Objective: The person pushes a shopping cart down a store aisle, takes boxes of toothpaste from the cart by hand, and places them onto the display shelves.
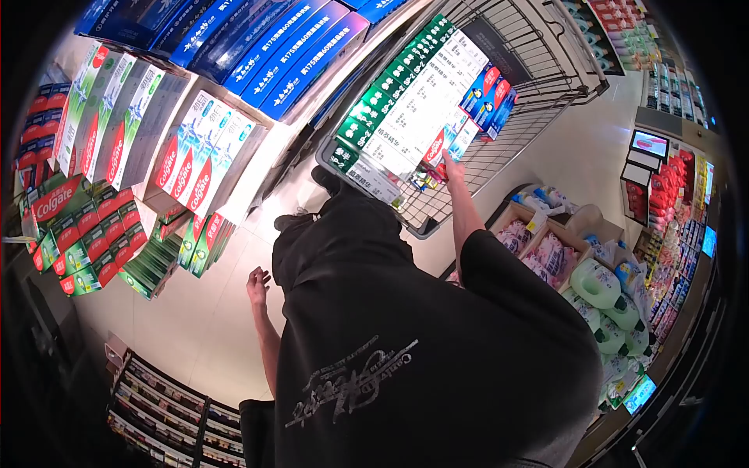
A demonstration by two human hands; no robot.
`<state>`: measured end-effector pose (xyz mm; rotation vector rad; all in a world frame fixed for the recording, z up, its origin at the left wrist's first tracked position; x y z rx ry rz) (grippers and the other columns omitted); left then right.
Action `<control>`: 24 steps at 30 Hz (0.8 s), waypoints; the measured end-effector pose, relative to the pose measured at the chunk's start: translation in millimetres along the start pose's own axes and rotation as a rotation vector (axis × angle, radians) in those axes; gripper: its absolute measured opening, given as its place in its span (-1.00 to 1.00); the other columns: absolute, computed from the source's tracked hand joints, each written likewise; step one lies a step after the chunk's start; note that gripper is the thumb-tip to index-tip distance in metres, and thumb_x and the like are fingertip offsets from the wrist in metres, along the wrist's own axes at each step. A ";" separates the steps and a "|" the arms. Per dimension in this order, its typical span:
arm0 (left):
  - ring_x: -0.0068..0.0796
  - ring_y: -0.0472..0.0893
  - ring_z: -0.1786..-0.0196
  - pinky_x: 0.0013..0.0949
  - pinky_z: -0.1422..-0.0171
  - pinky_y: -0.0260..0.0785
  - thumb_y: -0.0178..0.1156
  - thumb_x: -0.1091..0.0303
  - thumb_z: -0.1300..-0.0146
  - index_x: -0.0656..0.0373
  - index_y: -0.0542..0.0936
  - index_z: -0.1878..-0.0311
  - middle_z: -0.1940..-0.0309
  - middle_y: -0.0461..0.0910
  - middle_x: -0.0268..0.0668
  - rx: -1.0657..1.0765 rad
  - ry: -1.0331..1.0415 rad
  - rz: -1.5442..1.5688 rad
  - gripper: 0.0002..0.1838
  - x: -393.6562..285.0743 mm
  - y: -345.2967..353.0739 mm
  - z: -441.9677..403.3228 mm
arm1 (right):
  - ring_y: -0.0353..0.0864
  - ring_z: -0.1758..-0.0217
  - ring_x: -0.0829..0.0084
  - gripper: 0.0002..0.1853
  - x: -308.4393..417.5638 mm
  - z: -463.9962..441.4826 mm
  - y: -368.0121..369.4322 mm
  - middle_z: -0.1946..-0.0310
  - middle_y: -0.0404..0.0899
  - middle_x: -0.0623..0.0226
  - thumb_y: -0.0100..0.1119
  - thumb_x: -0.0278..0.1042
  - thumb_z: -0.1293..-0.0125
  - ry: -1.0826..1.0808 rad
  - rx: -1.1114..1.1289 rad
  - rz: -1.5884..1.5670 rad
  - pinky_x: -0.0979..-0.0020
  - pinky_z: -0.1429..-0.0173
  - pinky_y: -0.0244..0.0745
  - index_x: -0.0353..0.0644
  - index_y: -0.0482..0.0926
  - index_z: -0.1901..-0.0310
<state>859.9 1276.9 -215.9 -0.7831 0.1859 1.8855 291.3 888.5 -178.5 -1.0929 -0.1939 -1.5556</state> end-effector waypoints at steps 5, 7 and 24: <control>-0.29 0.60 0.00 -0.10 -0.03 0.38 0.04 0.00 -0.35 0.06 0.42 -0.16 0.03 0.59 -0.19 0.008 -0.022 -0.018 -0.55 15.1 2.1 4.6 | 0.57 0.25 0.45 -0.50 -8.3 0.0 -4.3 0.19 0.61 0.20 0.28 -0.08 -0.20 -0.050 -0.038 -0.067 0.39 0.16 0.49 -0.40 0.51 0.03; -0.33 0.59 -0.03 -0.18 -0.02 0.38 0.00 0.01 -0.37 0.06 0.40 -0.19 -0.05 0.56 -0.18 0.010 -0.056 -0.053 -0.55 16.6 3.9 7.4 | 0.58 0.22 0.42 -0.53 -12.7 -4.7 -3.4 0.17 0.61 0.22 0.22 -0.11 -0.26 -0.041 -0.015 -0.077 0.37 0.10 0.48 -0.38 0.49 -0.01; -0.38 0.62 0.07 -0.33 0.11 0.40 0.02 0.08 -0.37 0.09 0.44 -0.18 0.08 0.62 -0.16 -0.017 0.184 -0.035 -0.59 -29.8 26.4 18.7 | 0.61 0.11 0.14 -0.25 39.0 10.7 -39.9 0.16 0.58 -0.05 0.18 0.10 -0.09 -0.120 -0.118 0.108 0.25 -0.03 0.46 -0.53 0.36 -0.04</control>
Point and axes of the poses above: each hand's wrist, its own z-axis away from the middle knuckle, its own y-axis out of the palm, x = y × z, the point moved 5 cm from there along -z, towards the middle knuckle
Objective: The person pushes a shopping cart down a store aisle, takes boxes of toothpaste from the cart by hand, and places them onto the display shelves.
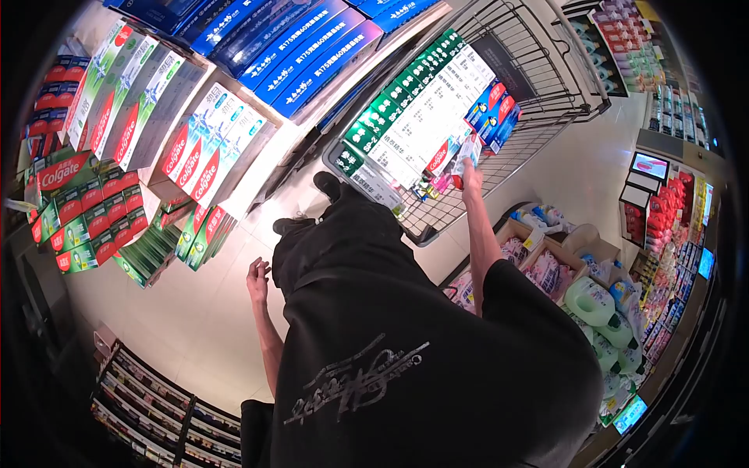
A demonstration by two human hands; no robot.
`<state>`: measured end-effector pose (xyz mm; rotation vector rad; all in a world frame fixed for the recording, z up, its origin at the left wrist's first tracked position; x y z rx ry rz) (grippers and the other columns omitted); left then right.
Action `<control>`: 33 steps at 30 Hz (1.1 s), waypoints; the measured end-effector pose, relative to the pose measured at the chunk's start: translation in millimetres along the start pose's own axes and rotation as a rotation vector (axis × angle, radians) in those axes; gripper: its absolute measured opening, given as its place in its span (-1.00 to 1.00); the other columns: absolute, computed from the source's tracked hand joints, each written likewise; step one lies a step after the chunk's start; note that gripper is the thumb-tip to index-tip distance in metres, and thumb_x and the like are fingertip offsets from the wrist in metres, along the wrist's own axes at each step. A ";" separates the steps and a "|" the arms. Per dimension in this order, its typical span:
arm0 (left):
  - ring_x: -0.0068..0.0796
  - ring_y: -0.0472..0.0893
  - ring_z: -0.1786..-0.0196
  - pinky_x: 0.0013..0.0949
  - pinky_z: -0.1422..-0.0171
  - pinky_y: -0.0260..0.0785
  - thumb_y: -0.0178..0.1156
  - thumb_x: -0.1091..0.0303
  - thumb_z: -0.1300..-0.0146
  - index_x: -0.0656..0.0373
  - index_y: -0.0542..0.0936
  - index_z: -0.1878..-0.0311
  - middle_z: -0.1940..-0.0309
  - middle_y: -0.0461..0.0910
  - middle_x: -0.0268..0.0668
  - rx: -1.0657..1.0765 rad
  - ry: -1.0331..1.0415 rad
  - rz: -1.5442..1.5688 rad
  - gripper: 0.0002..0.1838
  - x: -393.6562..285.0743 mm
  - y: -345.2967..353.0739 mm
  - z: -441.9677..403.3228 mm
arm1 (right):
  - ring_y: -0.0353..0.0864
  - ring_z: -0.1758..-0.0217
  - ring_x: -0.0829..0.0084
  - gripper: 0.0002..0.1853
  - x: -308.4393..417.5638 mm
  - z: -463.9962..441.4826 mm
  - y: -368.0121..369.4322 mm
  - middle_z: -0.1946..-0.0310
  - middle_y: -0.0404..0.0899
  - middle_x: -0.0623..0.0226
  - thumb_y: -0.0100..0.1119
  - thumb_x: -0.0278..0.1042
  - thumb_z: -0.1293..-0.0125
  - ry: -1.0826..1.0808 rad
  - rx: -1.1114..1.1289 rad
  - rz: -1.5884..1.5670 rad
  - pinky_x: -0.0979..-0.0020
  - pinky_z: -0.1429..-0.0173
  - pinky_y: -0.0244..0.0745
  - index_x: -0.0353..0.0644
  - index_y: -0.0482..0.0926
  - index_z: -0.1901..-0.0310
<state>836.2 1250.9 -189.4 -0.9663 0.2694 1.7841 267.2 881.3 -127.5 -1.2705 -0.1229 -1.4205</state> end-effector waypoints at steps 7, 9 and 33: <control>-0.36 0.59 0.01 -0.32 -0.06 0.39 0.00 0.13 -0.38 0.21 0.42 -0.20 0.01 0.59 -0.11 0.000 0.227 -0.065 -0.55 -94.6 22.0 37.4 | 0.47 0.10 0.41 -0.57 65.1 136.2 8.1 0.12 0.44 0.22 0.05 -0.16 -0.21 -0.123 -0.038 -0.769 0.33 0.12 0.46 -0.30 0.32 0.00; -0.34 0.59 0.00 -0.31 -0.10 0.38 0.02 0.17 -0.37 0.23 0.42 -0.19 0.00 0.58 -0.10 -0.004 0.348 -0.060 -0.57 -132.0 27.0 50.5 | 0.41 -0.01 0.39 -0.55 101.9 196.6 19.7 0.00 0.39 0.20 0.03 -0.22 -0.24 -0.138 0.128 -0.806 0.33 -0.09 0.34 -0.29 0.29 -0.09; -0.36 0.60 0.17 -0.35 -0.04 0.38 -0.18 0.08 -0.34 0.35 0.39 -0.07 0.22 0.61 -0.01 -0.403 0.788 0.690 -0.51 -281.3 -51.8 170.5 | 0.59 0.14 0.50 -0.39 274.3 433.3 139.2 0.08 0.57 0.18 0.19 -0.09 -0.15 -0.878 1.833 -0.008 0.57 0.22 0.44 -0.27 0.43 -0.18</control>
Point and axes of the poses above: each hand's wrist, its own z-axis away from the middle knuckle, its own y-axis out of the palm, x = y × z, the point moved 5 cm from there along -z, towards the middle knuckle
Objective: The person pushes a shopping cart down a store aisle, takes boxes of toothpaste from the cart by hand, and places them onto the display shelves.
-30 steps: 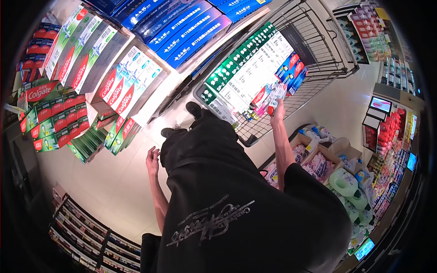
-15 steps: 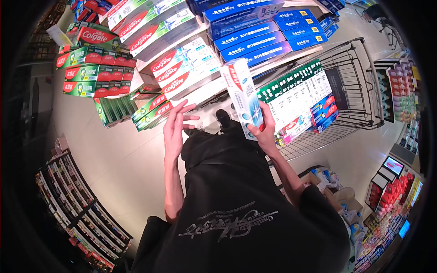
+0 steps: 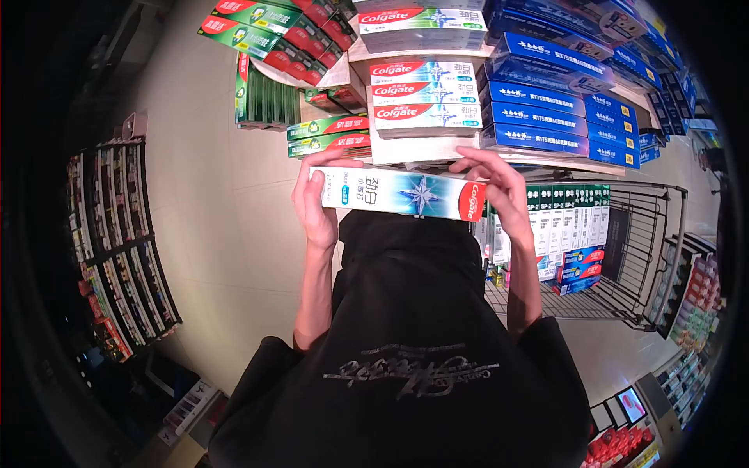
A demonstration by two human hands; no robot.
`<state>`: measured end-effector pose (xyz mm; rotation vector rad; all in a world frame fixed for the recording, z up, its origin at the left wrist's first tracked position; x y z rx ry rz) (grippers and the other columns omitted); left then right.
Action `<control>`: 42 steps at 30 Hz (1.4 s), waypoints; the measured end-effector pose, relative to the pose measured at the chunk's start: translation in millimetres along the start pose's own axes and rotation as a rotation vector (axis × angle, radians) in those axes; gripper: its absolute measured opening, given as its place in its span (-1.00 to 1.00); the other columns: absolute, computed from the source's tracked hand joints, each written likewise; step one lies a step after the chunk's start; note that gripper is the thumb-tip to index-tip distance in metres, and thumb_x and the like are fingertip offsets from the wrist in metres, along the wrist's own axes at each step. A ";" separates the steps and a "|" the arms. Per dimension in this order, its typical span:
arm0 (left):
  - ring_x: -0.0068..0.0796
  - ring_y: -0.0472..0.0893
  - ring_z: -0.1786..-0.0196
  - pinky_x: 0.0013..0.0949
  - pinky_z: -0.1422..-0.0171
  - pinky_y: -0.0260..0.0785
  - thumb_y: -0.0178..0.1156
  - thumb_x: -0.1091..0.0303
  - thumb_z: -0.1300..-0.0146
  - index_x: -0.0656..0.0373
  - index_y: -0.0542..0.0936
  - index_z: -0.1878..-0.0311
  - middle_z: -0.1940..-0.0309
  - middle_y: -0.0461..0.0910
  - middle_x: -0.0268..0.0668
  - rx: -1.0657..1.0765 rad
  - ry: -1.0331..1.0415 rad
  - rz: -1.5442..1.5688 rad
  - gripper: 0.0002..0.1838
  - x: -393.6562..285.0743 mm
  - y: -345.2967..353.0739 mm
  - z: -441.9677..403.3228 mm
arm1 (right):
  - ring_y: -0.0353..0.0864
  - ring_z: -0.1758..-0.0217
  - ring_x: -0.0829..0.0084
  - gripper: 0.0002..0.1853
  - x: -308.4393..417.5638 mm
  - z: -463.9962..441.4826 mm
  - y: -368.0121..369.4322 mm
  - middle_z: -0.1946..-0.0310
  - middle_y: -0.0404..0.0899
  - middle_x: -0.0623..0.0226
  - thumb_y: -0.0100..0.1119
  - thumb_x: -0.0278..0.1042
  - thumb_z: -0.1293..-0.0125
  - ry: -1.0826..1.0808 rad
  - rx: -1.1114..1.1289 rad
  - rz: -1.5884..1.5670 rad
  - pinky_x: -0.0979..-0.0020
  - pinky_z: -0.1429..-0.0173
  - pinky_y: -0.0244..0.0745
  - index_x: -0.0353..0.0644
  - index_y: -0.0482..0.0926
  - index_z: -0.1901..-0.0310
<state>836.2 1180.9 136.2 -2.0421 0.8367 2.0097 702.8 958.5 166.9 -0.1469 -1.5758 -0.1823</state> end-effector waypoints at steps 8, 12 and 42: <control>-0.31 0.52 -0.05 -0.31 -0.17 0.32 -0.18 0.23 -0.40 0.32 0.34 -0.08 0.02 0.51 0.00 -0.201 0.094 0.183 -0.63 2.1 6.0 17.6 | 0.63 0.16 0.28 -0.41 -18.7 -14.9 26.8 -0.09 0.43 0.05 -0.09 -0.38 -0.38 0.011 -0.130 -0.357 0.38 0.23 0.60 -0.22 -0.01 -0.39; -0.44 0.46 -0.05 -0.38 -0.21 0.25 0.00 0.29 -0.32 0.31 0.24 -0.26 0.00 0.47 -0.17 -0.074 -0.103 0.121 -0.51 24.7 10.1 32.6 | 0.52 0.03 0.53 -0.40 -10.8 -28.7 25.7 -0.14 0.36 0.14 -0.08 -0.39 -0.35 -0.023 -0.355 -0.333 0.45 0.22 0.56 -0.19 0.00 -0.39; -0.49 0.60 0.29 -0.41 0.12 0.46 0.33 0.51 0.01 0.25 0.32 -0.29 0.35 0.58 -0.28 0.405 -0.063 -0.612 -0.28 5.0 58.1 22.8 | 0.61 0.13 0.41 -0.54 -62.4 -11.1 53.0 0.07 0.52 0.14 0.04 -0.26 -0.34 0.352 -0.121 -0.568 0.43 0.07 0.55 -0.32 0.29 -0.18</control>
Point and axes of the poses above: each hand's wrist, its own z-axis away from the middle knuckle, its own y-axis out of the palm, x = y × z, the point moved 5 cm from there along -z, towards the middle knuckle
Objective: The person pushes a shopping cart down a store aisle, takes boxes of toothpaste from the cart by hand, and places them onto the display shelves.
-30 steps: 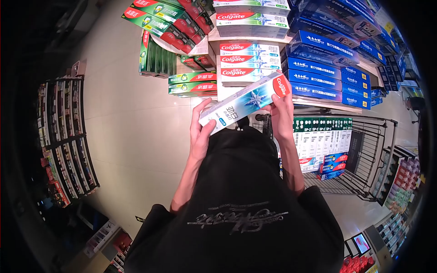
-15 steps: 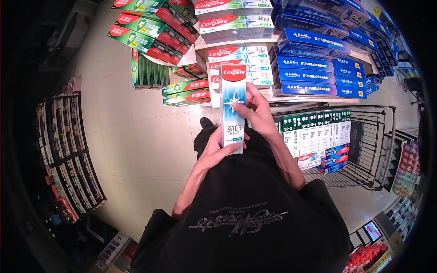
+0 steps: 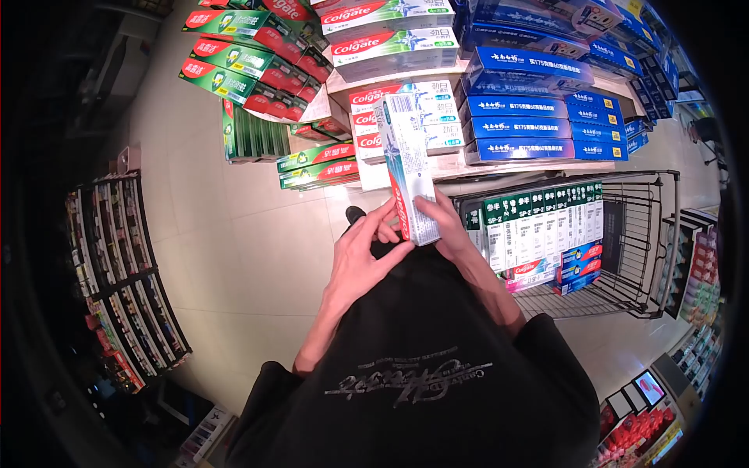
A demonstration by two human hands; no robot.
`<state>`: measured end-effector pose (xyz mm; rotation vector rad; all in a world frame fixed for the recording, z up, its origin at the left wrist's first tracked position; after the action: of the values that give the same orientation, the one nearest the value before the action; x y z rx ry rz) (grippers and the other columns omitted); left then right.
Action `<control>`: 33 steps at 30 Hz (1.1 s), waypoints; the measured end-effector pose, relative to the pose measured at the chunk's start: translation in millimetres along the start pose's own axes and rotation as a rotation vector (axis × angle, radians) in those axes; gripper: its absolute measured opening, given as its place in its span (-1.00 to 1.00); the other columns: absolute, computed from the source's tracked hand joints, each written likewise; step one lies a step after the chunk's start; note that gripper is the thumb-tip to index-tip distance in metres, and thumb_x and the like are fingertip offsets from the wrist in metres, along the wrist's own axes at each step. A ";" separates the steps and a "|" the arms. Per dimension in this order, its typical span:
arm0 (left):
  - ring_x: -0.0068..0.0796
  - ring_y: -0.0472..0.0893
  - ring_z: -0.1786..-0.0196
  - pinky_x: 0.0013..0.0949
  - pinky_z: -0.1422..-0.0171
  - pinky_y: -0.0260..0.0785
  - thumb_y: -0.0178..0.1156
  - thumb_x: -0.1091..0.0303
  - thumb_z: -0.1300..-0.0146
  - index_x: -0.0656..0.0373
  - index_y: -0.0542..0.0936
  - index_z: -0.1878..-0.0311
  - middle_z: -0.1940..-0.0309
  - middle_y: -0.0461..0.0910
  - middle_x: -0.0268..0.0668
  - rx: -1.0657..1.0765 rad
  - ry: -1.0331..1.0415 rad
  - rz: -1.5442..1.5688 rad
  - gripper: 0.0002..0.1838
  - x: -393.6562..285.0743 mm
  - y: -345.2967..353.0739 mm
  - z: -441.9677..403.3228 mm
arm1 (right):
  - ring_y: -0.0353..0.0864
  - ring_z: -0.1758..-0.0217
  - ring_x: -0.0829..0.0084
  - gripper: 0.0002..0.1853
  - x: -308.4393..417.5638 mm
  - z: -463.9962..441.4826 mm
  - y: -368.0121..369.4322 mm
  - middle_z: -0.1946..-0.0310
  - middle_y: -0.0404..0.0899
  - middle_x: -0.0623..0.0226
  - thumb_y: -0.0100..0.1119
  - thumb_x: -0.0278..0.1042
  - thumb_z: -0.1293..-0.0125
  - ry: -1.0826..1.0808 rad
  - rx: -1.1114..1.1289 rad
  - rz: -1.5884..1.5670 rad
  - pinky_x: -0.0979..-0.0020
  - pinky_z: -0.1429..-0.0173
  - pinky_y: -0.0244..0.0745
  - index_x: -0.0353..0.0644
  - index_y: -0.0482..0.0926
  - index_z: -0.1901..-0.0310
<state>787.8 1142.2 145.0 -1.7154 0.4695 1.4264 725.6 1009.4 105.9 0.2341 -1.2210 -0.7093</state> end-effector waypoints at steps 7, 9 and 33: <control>-0.48 0.56 0.11 -0.43 0.06 0.41 0.21 0.32 -0.21 0.20 0.30 -0.31 0.16 0.58 -0.23 -0.422 0.158 0.232 -0.41 15.3 -56.9 -28.9 | 0.66 0.36 0.27 -0.41 -12.3 18.0 -0.9 0.17 0.53 -0.12 -0.05 0.02 -0.35 0.212 0.457 -0.450 0.34 0.35 0.64 -0.39 0.30 -0.15; -0.44 0.54 0.05 -0.42 0.00 0.39 0.18 0.27 -0.23 0.19 0.24 -0.34 0.08 0.56 -0.19 -0.353 0.140 0.334 -0.37 13.2 -62.9 -28.9 | 0.65 0.42 0.22 -0.38 -14.3 22.4 7.7 0.18 0.52 -0.22 -0.01 0.02 -0.33 0.262 0.600 -0.410 0.38 0.44 0.64 -0.41 0.26 -0.17; -0.34 0.48 -0.15 -0.26 -0.18 0.41 0.09 0.55 -0.19 0.21 0.05 -0.42 -0.18 0.36 -0.12 -0.458 -0.014 0.801 -0.28 37.7 -29.9 -2.3 | 0.59 -0.03 0.39 -0.55 42.3 6.6 -33.7 -0.07 0.47 0.11 -0.19 -0.36 -0.46 -0.278 -0.168 0.064 0.36 0.01 0.63 -0.27 0.16 -0.33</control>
<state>821.8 1166.0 120.5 -1.9676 0.9500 2.2443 713.9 959.0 123.2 -0.0449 -1.4169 -0.8024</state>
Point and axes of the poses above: each hand's wrist, its own z-axis away from the middle knuckle, its own y-axis out of the palm, x = y × z, the point moved 5 cm from there along -z, towards the middle knuckle
